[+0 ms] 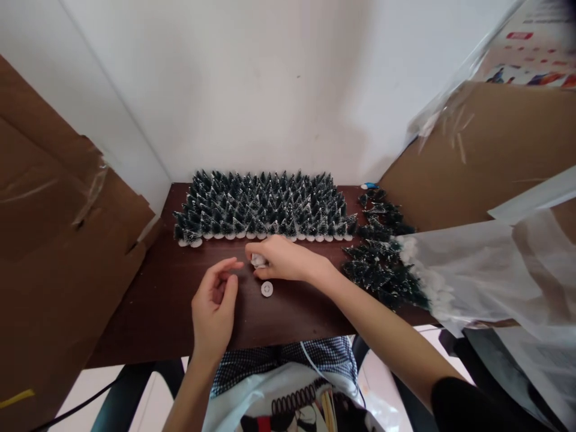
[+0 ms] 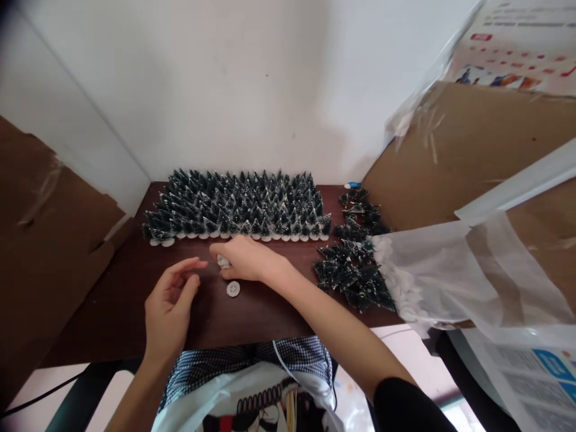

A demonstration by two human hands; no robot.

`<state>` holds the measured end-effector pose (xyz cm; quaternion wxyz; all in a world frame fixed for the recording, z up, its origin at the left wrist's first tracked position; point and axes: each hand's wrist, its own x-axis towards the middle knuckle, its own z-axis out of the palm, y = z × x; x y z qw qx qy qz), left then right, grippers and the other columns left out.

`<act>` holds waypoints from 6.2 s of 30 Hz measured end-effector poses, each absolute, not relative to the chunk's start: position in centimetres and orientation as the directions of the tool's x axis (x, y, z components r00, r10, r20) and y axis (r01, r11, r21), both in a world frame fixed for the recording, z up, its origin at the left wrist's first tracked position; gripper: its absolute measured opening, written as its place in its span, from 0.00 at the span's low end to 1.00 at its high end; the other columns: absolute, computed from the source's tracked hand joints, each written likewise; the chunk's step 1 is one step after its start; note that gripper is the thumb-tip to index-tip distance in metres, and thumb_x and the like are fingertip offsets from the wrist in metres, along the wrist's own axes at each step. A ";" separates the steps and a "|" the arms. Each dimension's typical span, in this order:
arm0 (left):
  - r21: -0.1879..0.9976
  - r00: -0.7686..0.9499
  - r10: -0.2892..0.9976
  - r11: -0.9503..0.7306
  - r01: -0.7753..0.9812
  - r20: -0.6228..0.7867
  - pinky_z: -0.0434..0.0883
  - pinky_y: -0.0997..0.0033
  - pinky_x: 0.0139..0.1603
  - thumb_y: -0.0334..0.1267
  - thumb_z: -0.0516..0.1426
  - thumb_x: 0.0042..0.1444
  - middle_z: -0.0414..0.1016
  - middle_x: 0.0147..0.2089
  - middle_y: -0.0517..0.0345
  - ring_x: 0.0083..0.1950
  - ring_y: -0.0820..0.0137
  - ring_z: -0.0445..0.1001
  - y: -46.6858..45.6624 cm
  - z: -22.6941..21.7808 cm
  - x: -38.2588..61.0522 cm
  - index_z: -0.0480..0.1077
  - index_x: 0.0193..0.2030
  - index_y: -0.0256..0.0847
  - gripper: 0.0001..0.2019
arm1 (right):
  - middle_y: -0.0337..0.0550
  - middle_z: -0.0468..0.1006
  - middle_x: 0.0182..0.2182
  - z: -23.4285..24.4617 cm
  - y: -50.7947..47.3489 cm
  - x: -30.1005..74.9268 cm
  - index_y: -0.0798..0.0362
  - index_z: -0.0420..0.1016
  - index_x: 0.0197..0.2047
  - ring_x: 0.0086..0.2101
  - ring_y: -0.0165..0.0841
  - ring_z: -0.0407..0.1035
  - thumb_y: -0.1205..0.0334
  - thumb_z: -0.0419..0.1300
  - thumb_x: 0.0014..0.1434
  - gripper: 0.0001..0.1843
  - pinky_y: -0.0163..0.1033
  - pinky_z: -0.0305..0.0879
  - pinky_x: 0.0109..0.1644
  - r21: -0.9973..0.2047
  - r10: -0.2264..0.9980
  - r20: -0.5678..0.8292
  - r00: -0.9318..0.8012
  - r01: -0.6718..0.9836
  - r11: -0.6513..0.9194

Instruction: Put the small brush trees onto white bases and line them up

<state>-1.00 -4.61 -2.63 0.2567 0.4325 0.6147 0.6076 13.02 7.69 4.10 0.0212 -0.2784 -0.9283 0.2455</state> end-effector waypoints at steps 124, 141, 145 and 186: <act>0.942 -0.328 0.934 -0.026 0.335 0.143 0.70 0.68 0.44 0.42 0.56 0.64 0.80 0.49 0.53 0.48 0.65 0.76 -4.7 -2.5 -0.8 0.73 0.52 0.42 0.13 | 0.47 0.80 0.44 5.0 2.6 29.7 0.48 0.64 0.61 0.31 0.36 0.73 0.46 0.58 0.66 0.25 0.41 0.67 0.37 -0.469 0.947 0.228 -0.226 0.827 0.310; 0.939 -0.326 0.933 -0.033 0.342 0.151 0.71 0.68 0.45 0.42 0.57 0.64 0.80 0.49 0.53 0.47 0.66 0.76 -4.6 -2.5 -0.7 0.73 0.52 0.42 0.12 | 0.54 0.79 0.47 5.2 4.4 36.1 0.51 0.73 0.49 0.43 0.46 0.76 0.51 0.63 0.57 0.19 0.49 0.72 0.42 -0.385 0.922 0.387 -0.015 0.906 0.177; 0.940 -0.326 0.932 -0.040 0.339 0.157 0.71 0.68 0.45 0.42 0.57 0.64 0.80 0.49 0.52 0.48 0.65 0.76 -4.6 -2.5 -0.8 0.73 0.52 0.42 0.13 | 0.52 0.79 0.45 5.5 4.1 36.0 0.50 0.78 0.45 0.41 0.44 0.75 0.47 0.60 0.61 0.17 0.47 0.72 0.40 -0.353 0.905 0.421 -0.062 0.908 0.226; 0.935 -0.313 0.937 -0.035 0.354 0.154 0.70 0.69 0.45 0.41 0.56 0.64 0.80 0.48 0.54 0.47 0.66 0.76 -4.6 -2.4 -0.7 0.74 0.50 0.44 0.11 | 0.51 0.79 0.48 6.0 3.6 33.7 0.49 0.77 0.51 0.44 0.46 0.75 0.55 0.59 0.66 0.13 0.52 0.71 0.48 -0.235 0.878 0.456 -0.145 0.932 0.277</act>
